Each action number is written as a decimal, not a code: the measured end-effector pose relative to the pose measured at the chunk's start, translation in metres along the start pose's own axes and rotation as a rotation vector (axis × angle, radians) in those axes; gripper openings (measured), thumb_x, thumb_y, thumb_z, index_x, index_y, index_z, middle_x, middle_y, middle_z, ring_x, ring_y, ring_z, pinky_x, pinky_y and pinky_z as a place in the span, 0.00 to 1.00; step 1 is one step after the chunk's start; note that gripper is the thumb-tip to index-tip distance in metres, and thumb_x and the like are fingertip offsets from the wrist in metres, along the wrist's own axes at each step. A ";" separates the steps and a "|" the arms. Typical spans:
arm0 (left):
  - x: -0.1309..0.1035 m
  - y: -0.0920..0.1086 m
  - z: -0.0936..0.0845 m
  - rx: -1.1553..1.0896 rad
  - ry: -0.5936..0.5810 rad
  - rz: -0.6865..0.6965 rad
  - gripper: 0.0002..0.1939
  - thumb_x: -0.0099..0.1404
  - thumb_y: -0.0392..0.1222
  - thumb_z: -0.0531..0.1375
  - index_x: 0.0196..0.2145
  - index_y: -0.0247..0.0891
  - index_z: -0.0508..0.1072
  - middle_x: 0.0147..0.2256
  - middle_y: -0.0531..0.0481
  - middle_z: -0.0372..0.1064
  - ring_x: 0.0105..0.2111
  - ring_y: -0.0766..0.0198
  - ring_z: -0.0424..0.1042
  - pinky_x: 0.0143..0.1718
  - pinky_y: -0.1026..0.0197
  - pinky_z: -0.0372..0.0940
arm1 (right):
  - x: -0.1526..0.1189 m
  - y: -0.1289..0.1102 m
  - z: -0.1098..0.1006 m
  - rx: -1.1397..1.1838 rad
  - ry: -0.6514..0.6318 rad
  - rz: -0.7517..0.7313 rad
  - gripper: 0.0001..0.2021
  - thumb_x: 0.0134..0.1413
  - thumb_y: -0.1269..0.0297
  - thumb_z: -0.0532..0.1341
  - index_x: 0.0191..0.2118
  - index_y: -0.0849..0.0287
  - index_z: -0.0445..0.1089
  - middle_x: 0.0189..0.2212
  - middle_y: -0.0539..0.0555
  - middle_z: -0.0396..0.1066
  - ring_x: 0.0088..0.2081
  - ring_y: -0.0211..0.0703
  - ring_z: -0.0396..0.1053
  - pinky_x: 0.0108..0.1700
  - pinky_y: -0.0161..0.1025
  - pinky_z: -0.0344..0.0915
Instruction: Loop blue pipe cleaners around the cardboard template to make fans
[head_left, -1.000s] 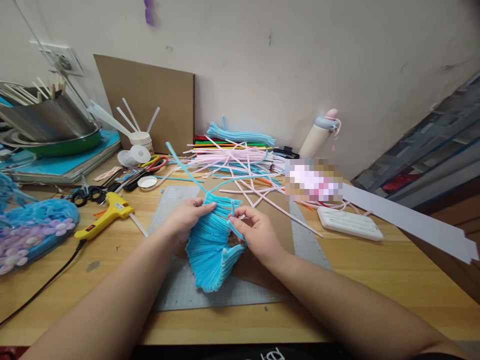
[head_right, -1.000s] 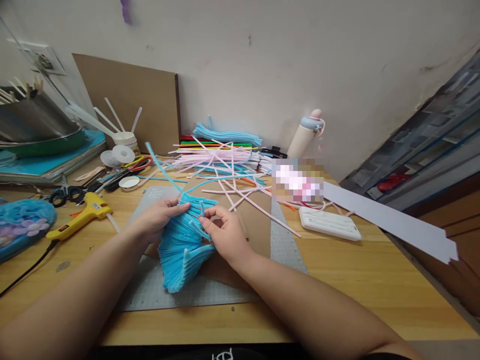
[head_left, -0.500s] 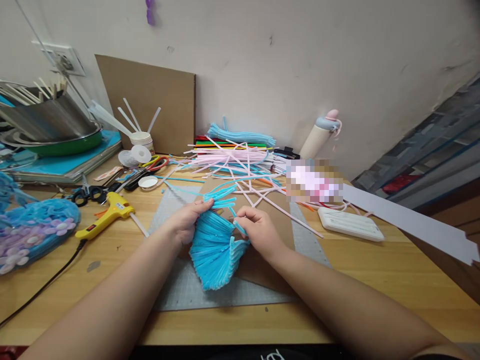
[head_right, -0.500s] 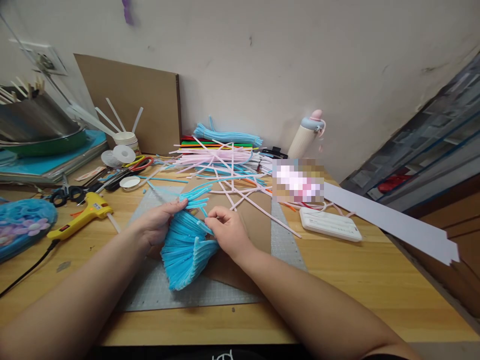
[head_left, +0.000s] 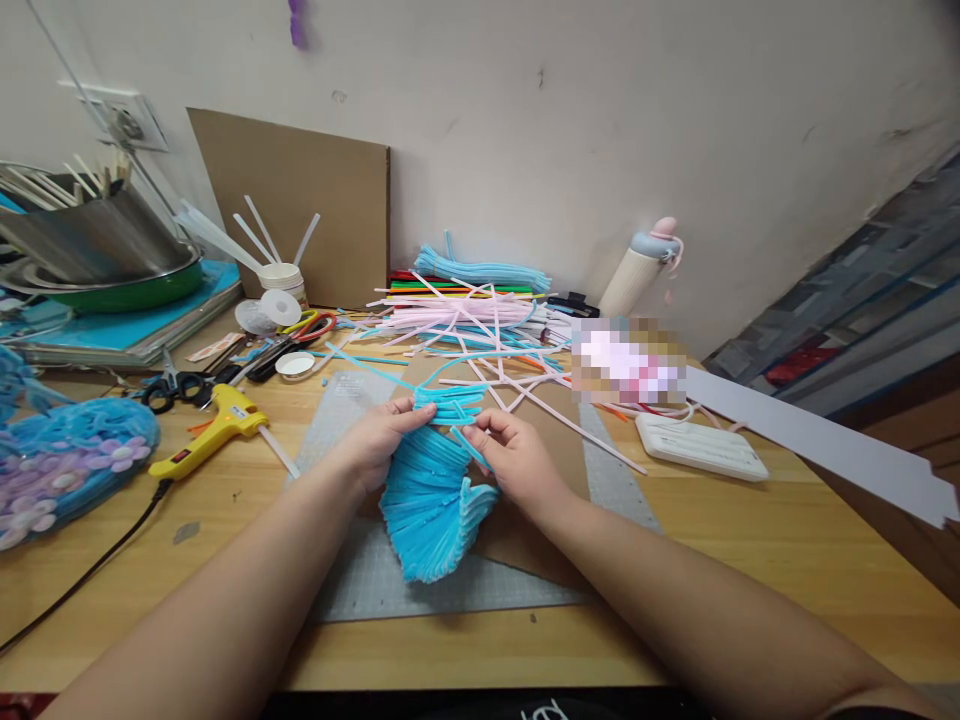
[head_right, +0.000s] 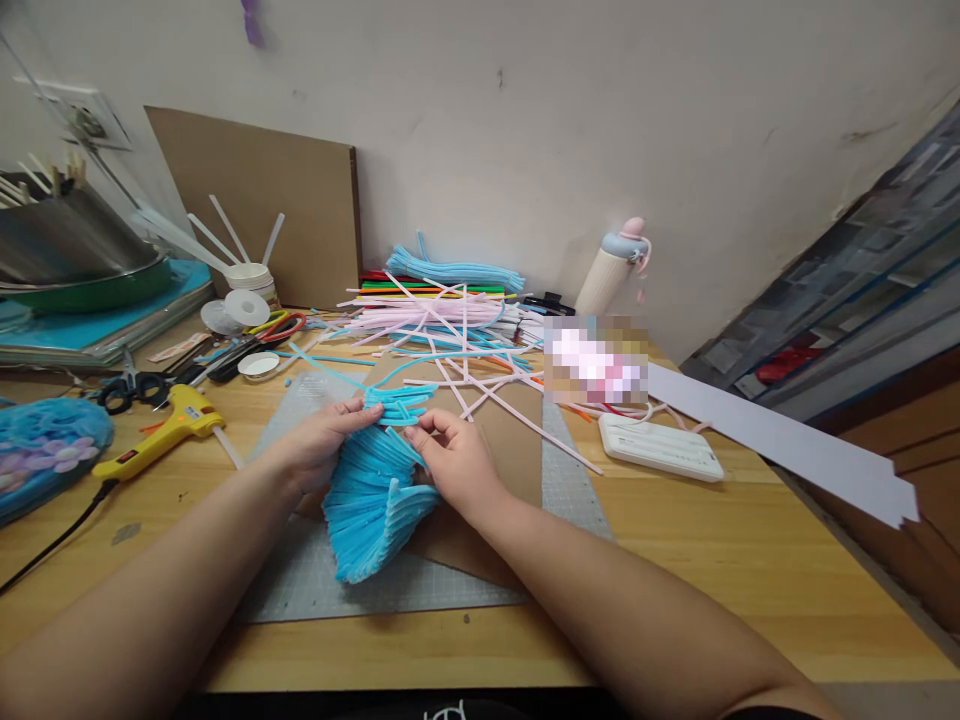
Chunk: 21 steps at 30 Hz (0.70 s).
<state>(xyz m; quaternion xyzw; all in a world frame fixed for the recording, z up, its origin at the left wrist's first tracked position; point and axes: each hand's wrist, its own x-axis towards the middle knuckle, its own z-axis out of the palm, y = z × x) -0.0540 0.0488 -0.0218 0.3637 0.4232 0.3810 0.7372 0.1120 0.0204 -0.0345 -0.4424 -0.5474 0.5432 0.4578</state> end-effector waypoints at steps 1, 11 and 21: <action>0.001 -0.001 0.000 0.049 0.045 0.035 0.13 0.49 0.42 0.64 0.33 0.35 0.69 0.26 0.48 0.71 0.26 0.60 0.71 0.33 0.56 0.66 | 0.000 0.001 0.000 0.007 -0.001 -0.001 0.11 0.46 0.55 0.58 0.27 0.59 0.63 0.17 0.44 0.58 0.16 0.30 0.55 0.18 0.28 0.53; -0.011 0.013 0.006 1.119 0.280 0.871 0.06 0.54 0.43 0.60 0.31 0.40 0.71 0.37 0.49 0.63 0.43 0.59 0.62 0.46 0.58 0.55 | -0.004 -0.001 0.002 0.000 -0.039 -0.065 0.08 0.48 0.58 0.58 0.30 0.57 0.66 0.18 0.45 0.60 0.18 0.31 0.59 0.20 0.29 0.58; -0.011 0.009 0.007 1.224 0.233 0.881 0.05 0.58 0.39 0.55 0.30 0.38 0.70 0.36 0.49 0.64 0.41 0.60 0.63 0.44 0.58 0.57 | -0.005 -0.001 0.003 0.010 -0.027 -0.027 0.09 0.47 0.58 0.59 0.29 0.60 0.66 0.21 0.47 0.62 0.21 0.31 0.60 0.21 0.28 0.60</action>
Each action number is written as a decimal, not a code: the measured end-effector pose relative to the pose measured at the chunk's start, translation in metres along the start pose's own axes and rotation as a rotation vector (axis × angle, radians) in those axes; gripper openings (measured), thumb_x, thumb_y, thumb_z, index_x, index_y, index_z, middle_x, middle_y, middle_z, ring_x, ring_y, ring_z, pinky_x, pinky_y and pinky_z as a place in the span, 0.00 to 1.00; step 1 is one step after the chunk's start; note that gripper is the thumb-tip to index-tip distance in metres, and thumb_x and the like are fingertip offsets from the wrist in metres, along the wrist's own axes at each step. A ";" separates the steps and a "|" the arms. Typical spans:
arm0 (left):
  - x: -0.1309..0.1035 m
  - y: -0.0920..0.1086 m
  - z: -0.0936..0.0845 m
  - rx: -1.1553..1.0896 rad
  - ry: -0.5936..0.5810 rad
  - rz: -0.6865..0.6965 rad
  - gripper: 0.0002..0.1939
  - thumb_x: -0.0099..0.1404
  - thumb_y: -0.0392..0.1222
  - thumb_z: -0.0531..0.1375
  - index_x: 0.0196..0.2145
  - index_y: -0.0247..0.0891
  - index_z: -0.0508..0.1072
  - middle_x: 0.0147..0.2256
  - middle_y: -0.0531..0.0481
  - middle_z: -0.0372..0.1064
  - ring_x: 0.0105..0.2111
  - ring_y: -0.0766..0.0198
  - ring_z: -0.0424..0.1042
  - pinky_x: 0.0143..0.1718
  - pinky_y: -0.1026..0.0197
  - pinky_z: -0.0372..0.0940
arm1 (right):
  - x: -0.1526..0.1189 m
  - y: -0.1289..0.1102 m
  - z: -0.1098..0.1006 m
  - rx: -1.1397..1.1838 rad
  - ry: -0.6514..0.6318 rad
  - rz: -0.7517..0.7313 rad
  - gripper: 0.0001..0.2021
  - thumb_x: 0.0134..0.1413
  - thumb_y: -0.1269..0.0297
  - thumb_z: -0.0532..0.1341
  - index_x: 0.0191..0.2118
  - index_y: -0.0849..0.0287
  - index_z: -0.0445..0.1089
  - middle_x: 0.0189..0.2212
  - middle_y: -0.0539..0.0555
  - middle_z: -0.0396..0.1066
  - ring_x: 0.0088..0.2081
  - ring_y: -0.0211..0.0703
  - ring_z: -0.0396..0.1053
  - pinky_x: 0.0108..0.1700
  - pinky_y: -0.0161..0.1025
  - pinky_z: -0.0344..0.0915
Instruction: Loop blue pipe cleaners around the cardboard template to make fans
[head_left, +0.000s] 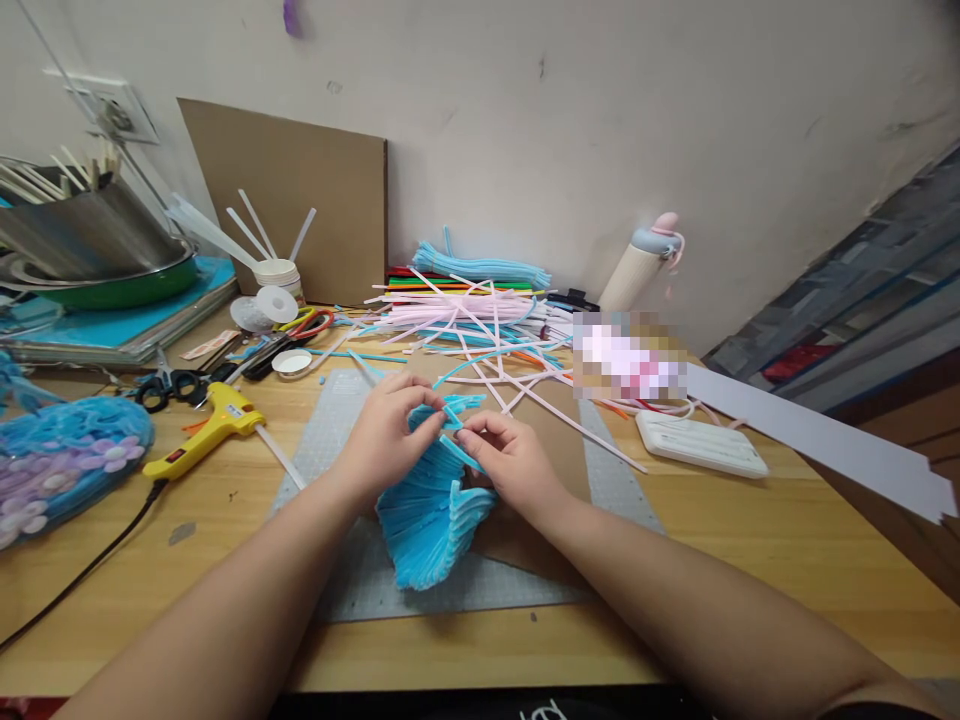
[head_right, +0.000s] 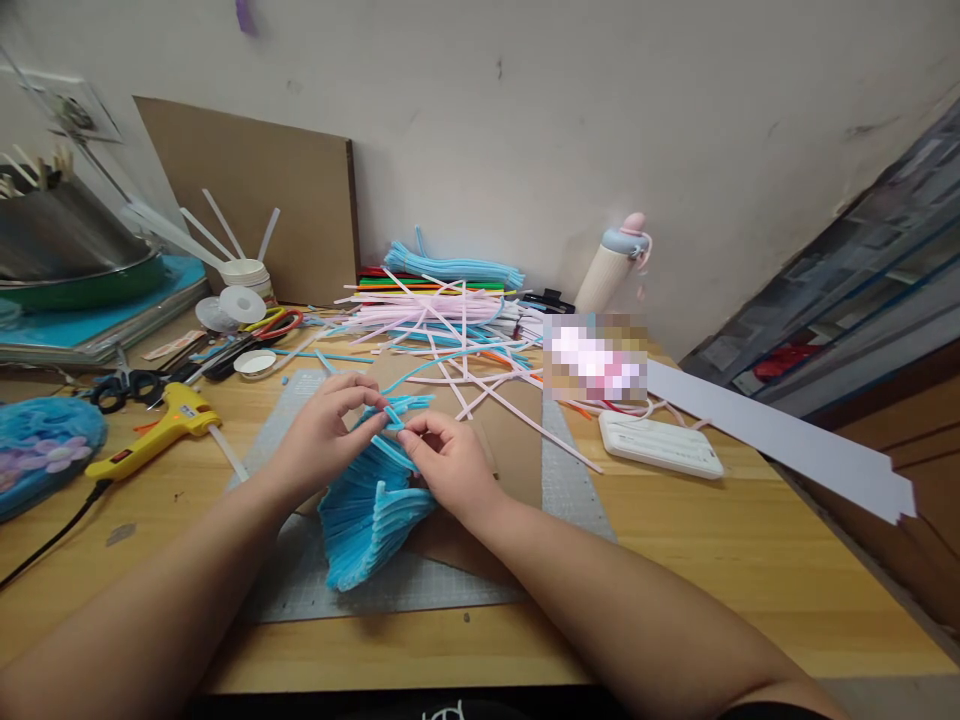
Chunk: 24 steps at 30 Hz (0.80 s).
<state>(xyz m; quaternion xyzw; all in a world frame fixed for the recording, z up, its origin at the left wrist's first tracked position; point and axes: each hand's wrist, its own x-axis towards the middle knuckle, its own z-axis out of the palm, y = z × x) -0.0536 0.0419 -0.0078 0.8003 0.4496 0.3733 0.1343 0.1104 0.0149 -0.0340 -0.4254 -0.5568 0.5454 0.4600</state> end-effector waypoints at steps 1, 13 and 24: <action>0.000 0.000 0.000 -0.005 0.017 -0.016 0.05 0.58 0.39 0.55 0.30 0.38 0.70 0.36 0.49 0.64 0.41 0.61 0.63 0.44 0.58 0.57 | 0.000 -0.001 0.000 -0.011 0.014 0.012 0.09 0.47 0.58 0.59 0.28 0.60 0.65 0.20 0.46 0.61 0.20 0.31 0.59 0.21 0.28 0.59; -0.001 0.001 0.003 -0.045 0.036 -0.031 0.04 0.59 0.39 0.54 0.31 0.37 0.67 0.34 0.49 0.64 0.38 0.62 0.64 0.42 0.59 0.59 | 0.001 0.000 -0.001 -0.014 0.023 0.008 0.09 0.49 0.60 0.58 0.28 0.60 0.64 0.14 0.45 0.60 0.16 0.31 0.58 0.18 0.28 0.56; -0.003 0.004 0.003 -0.049 -0.033 -0.043 0.07 0.60 0.39 0.52 0.30 0.38 0.69 0.32 0.50 0.67 0.35 0.63 0.66 0.38 0.60 0.60 | 0.001 -0.001 -0.001 -0.004 0.015 0.042 0.09 0.49 0.58 0.58 0.28 0.60 0.64 0.14 0.45 0.61 0.16 0.32 0.59 0.19 0.29 0.57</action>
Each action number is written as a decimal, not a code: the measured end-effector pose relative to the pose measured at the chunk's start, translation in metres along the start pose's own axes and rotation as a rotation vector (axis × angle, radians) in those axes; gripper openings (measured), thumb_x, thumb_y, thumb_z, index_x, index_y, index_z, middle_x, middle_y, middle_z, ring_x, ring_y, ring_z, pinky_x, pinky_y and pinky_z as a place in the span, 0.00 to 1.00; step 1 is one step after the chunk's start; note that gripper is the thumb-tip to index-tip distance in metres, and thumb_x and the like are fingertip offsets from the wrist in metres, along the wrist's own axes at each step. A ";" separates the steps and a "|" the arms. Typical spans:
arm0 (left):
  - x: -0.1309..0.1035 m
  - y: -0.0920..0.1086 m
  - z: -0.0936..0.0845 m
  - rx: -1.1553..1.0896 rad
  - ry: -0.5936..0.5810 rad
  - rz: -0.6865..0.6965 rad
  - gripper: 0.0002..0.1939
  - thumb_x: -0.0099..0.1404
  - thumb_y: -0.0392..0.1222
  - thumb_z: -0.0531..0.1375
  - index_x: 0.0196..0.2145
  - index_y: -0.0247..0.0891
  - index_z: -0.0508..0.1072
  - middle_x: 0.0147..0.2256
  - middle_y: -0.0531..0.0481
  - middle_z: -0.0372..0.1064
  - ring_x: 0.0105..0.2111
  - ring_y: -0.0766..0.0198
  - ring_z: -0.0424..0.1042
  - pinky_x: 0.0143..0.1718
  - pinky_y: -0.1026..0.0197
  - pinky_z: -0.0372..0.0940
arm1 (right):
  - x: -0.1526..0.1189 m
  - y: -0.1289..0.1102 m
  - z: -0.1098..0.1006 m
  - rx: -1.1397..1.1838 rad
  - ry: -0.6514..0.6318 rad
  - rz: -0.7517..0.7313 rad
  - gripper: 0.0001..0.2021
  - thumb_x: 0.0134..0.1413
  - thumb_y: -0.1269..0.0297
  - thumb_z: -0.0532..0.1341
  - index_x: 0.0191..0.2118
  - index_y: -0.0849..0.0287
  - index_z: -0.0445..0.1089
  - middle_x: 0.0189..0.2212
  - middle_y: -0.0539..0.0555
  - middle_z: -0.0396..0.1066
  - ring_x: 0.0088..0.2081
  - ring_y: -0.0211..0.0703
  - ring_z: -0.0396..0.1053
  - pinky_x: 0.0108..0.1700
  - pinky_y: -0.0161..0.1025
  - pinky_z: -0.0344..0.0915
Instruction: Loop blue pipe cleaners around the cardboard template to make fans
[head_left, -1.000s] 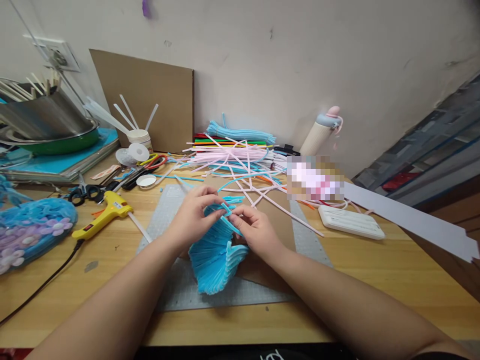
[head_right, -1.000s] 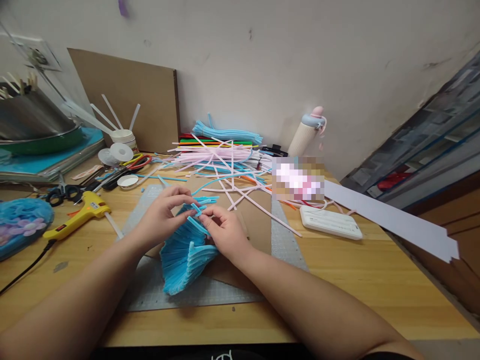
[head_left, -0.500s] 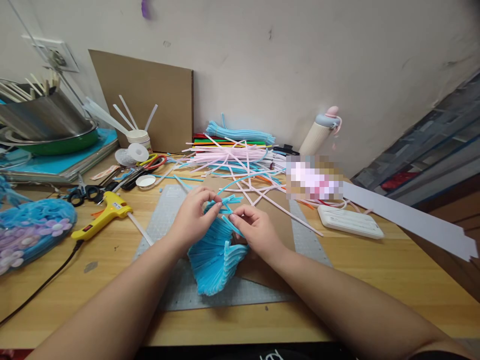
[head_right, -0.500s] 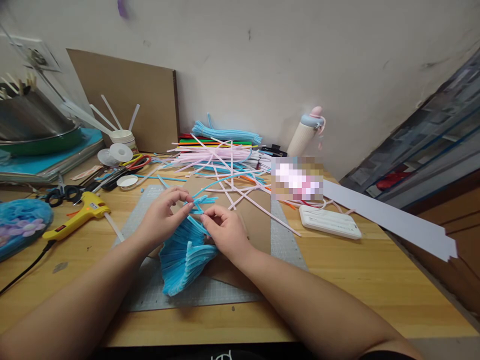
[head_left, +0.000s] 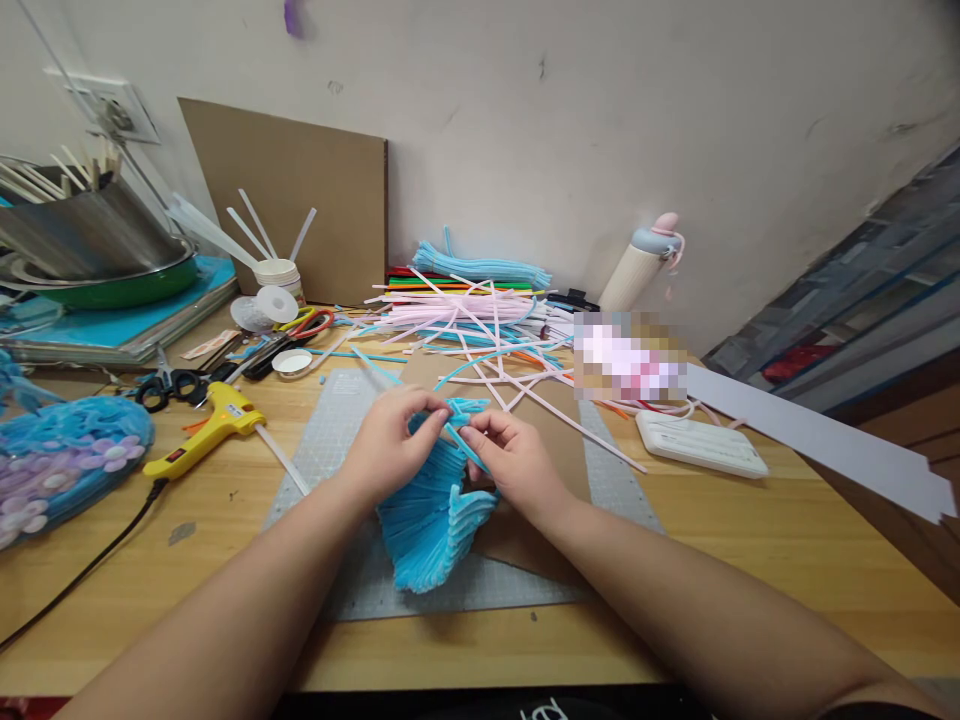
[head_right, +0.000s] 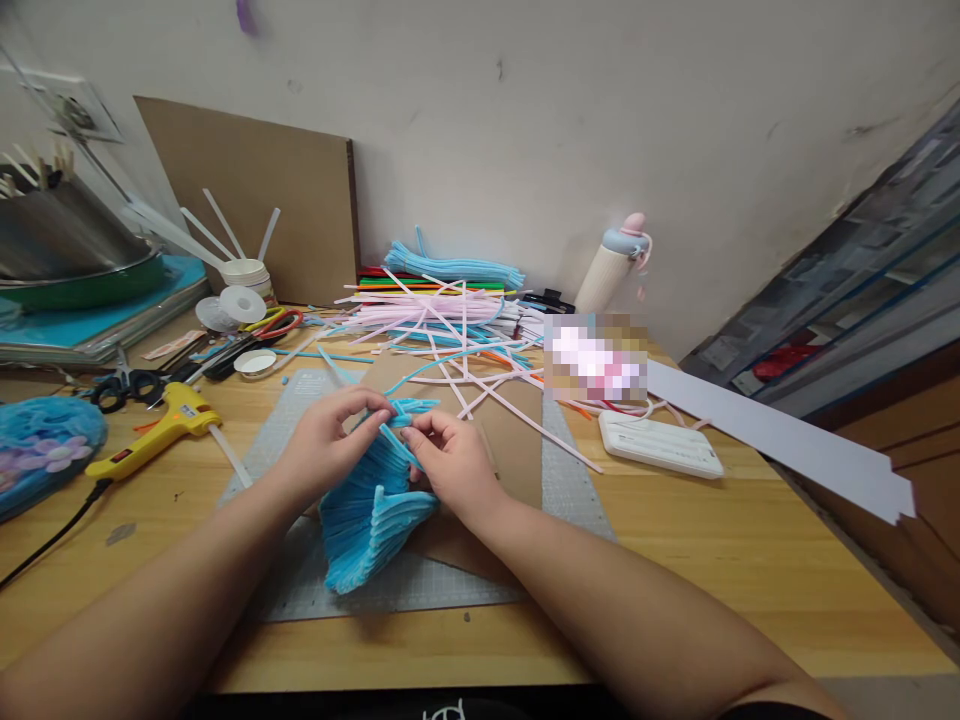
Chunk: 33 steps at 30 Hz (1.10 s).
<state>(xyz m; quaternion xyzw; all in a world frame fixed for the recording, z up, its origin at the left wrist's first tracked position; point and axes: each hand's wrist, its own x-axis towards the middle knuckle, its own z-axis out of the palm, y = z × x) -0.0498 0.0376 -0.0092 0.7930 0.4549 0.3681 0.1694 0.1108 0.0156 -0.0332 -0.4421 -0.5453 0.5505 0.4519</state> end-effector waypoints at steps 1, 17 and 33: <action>0.000 -0.001 0.000 -0.001 0.032 -0.046 0.07 0.60 0.40 0.52 0.32 0.38 0.69 0.31 0.51 0.68 0.34 0.63 0.66 0.37 0.60 0.60 | 0.000 0.000 0.000 -0.003 0.003 0.001 0.09 0.49 0.58 0.58 0.29 0.60 0.64 0.14 0.45 0.61 0.16 0.32 0.60 0.19 0.29 0.57; 0.002 -0.009 0.004 -0.090 0.101 -0.120 0.07 0.61 0.42 0.51 0.32 0.38 0.65 0.33 0.50 0.65 0.36 0.63 0.65 0.39 0.60 0.60 | 0.001 0.002 0.001 0.000 -0.009 0.004 0.09 0.48 0.58 0.58 0.30 0.60 0.64 0.14 0.45 0.62 0.16 0.32 0.61 0.19 0.28 0.57; 0.001 -0.002 0.002 -0.028 -0.025 -0.025 0.06 0.58 0.41 0.54 0.28 0.38 0.69 0.32 0.50 0.68 0.36 0.61 0.66 0.41 0.57 0.59 | 0.002 0.004 0.001 0.030 -0.035 0.026 0.10 0.49 0.57 0.58 0.30 0.59 0.65 0.14 0.47 0.63 0.17 0.34 0.62 0.19 0.30 0.58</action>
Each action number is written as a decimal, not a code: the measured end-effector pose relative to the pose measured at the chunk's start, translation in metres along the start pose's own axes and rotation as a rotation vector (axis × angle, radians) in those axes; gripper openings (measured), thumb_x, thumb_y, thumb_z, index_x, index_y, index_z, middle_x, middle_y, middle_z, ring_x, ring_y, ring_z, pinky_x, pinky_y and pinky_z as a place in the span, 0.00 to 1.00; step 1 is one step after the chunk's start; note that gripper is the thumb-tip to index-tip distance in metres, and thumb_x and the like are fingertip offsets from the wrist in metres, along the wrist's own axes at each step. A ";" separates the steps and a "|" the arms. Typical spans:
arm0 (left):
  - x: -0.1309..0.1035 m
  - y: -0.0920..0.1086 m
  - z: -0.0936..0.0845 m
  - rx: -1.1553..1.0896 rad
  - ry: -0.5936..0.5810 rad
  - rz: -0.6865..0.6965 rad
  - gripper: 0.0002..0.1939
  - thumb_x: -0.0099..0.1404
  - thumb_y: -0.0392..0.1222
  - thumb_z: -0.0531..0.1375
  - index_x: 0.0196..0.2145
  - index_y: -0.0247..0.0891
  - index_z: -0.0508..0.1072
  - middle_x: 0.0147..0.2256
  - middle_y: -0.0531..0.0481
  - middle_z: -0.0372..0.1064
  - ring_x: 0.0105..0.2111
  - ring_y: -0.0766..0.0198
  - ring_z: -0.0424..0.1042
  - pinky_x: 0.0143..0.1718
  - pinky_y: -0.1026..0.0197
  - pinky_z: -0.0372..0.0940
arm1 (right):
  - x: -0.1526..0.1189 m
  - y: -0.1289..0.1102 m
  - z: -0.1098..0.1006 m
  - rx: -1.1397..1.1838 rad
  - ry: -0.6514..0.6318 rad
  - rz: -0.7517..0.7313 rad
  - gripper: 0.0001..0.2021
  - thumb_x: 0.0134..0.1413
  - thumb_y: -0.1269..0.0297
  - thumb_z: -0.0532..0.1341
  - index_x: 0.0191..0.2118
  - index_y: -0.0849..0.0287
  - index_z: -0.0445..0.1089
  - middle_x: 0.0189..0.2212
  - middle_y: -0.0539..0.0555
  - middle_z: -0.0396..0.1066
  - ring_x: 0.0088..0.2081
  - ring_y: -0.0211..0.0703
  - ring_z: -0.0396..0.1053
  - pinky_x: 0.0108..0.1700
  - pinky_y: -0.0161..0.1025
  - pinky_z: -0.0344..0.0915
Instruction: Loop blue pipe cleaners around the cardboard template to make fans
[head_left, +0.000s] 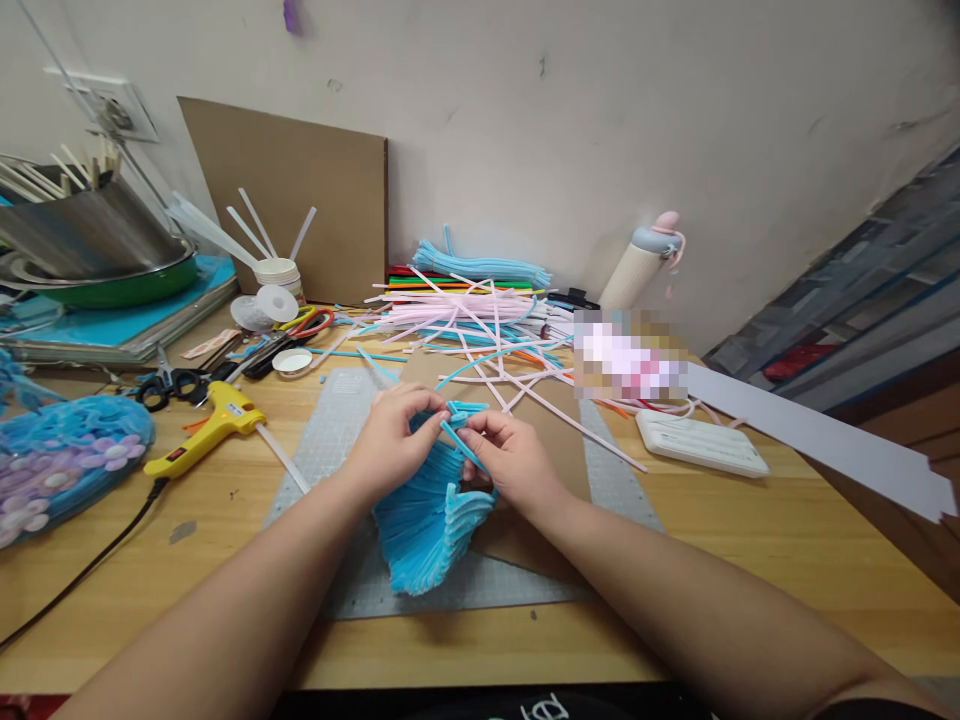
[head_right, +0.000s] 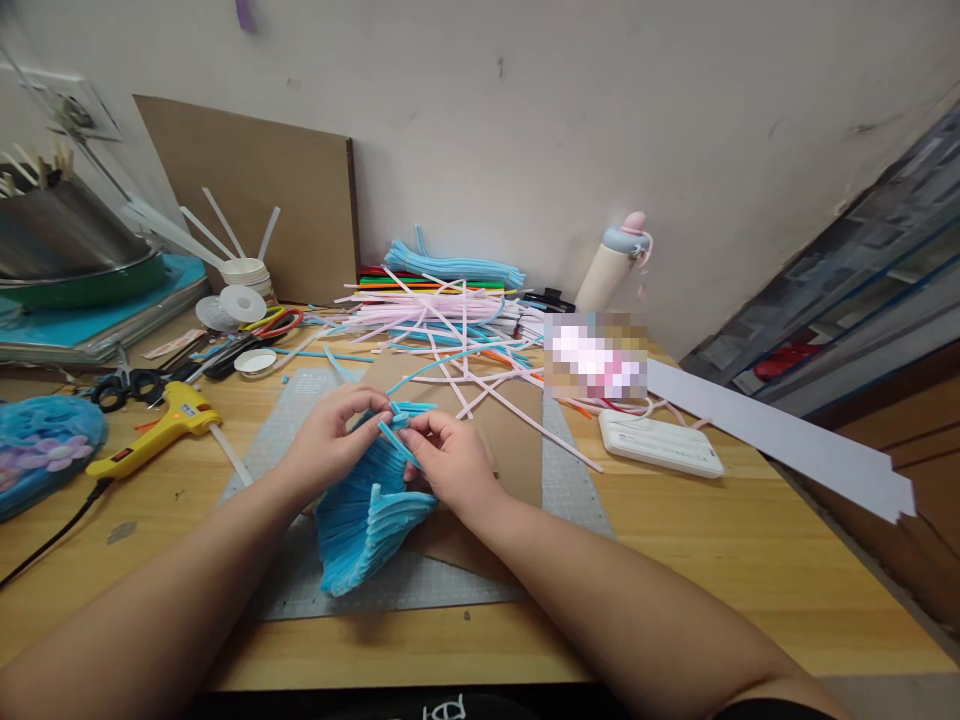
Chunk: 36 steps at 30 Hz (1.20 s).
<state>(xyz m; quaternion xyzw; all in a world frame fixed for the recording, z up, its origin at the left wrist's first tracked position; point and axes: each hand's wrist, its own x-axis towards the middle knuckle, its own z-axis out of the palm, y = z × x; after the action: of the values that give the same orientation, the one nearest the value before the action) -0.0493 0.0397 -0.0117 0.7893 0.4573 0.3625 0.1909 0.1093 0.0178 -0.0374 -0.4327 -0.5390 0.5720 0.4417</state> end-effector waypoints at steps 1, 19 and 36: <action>0.000 0.000 0.001 -0.022 0.010 -0.027 0.07 0.58 0.42 0.54 0.30 0.38 0.69 0.31 0.50 0.68 0.35 0.61 0.66 0.41 0.57 0.60 | 0.000 0.000 0.000 -0.006 -0.003 -0.005 0.09 0.49 0.57 0.58 0.30 0.59 0.65 0.14 0.47 0.63 0.17 0.34 0.62 0.20 0.31 0.58; -0.004 0.001 0.006 -0.085 -0.022 -0.064 0.12 0.54 0.41 0.58 0.38 0.40 0.68 0.38 0.50 0.68 0.42 0.58 0.66 0.46 0.55 0.59 | 0.003 -0.001 -0.006 0.028 -0.021 0.000 0.09 0.47 0.59 0.60 0.33 0.59 0.68 0.20 0.47 0.65 0.20 0.33 0.62 0.24 0.31 0.58; -0.002 0.004 0.006 -0.109 -0.109 -0.032 0.06 0.56 0.40 0.56 0.32 0.40 0.72 0.35 0.50 0.71 0.39 0.60 0.68 0.44 0.55 0.60 | 0.004 0.004 -0.005 0.161 -0.056 0.150 0.08 0.40 0.62 0.62 0.25 0.62 0.65 0.14 0.44 0.59 0.17 0.29 0.55 0.20 0.29 0.50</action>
<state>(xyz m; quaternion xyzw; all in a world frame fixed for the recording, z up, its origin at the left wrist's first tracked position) -0.0437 0.0361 -0.0139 0.7888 0.4385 0.3403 0.2640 0.1128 0.0229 -0.0415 -0.4185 -0.4696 0.6569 0.4158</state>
